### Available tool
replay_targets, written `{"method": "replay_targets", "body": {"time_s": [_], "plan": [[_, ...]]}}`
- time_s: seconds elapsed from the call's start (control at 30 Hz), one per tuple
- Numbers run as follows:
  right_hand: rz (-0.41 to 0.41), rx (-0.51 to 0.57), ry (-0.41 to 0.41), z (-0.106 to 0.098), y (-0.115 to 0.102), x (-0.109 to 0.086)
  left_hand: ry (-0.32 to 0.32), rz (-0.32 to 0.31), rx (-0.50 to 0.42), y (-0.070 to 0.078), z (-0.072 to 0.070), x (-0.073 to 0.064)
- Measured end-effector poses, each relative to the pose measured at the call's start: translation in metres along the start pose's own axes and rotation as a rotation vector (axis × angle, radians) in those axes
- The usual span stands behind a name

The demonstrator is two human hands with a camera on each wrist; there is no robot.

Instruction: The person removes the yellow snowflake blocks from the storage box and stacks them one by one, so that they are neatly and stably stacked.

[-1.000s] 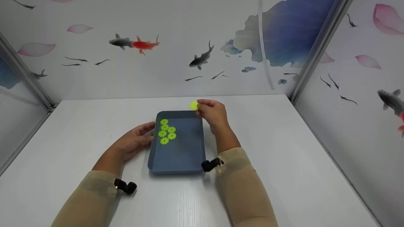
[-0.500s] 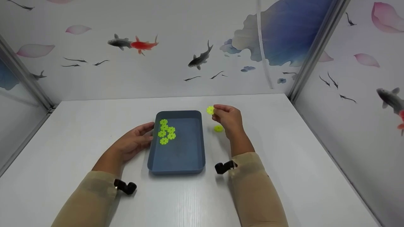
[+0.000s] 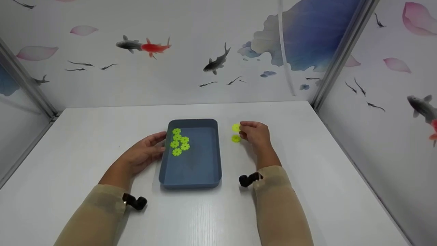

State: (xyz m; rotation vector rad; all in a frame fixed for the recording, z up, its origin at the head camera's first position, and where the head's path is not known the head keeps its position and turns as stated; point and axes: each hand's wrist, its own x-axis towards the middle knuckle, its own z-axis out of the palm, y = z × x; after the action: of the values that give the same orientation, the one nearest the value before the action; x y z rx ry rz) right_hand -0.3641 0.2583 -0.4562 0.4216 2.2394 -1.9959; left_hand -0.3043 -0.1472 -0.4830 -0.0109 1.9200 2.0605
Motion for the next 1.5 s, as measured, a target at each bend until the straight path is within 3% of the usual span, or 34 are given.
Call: {"method": "replay_targets", "body": {"time_s": [0.23, 0.5, 0.73, 1.5], "plan": [[0.046, -0.097, 0.023, -0.006, 0.007, 0.004, 0.018, -0.010, 0.007, 0.002, 0.002, -0.001], [0.060, -0.111, -0.004, -0.008, 0.012, 0.004, 0.018, -0.004, 0.015, 0.001, 0.001, 0.001], [0.074, -0.140, -0.002, -0.006, 0.013, 0.003, -0.024, 0.012, -0.034, 0.000, -0.001, 0.001], [0.054, -0.177, 0.014, -0.003, 0.014, 0.005, 0.005, 0.003, -0.011, -0.001, 0.000, 0.001]]}}
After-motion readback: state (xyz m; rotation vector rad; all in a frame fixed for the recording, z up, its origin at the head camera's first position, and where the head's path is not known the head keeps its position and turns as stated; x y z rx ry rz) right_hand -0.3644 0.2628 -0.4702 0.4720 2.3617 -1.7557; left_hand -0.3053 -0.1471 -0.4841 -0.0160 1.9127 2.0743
